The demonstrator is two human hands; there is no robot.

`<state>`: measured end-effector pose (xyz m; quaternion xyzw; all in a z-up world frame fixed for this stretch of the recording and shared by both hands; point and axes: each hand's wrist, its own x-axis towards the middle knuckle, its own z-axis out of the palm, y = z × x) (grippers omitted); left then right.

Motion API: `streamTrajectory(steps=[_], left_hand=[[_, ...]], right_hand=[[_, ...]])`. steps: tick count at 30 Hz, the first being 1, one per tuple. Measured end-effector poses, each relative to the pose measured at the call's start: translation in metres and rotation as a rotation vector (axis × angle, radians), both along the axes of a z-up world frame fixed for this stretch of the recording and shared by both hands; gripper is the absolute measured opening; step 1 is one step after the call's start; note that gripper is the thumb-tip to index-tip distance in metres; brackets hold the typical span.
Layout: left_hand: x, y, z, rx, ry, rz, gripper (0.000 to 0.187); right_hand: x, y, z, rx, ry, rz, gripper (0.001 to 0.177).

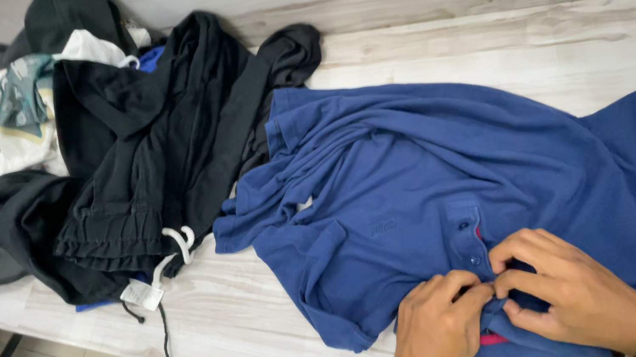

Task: The person buttons a blue polo shirt, folds its sleeves and body into a compact rectangle, and places it into a suitcase before beginning to unfold a pair of black trousers.

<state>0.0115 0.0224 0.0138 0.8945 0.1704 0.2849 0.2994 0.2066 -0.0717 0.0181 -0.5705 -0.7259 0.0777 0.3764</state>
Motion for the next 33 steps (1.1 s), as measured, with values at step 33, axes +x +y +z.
streamTrajectory(steps=[33], left_hand=[[-0.02, 0.001, 0.017, 0.176, 0.001, 0.091, 0.036]], right_hand=[[0.031, -0.021, -0.036, -0.341, -0.319, -0.121, 0.064]])
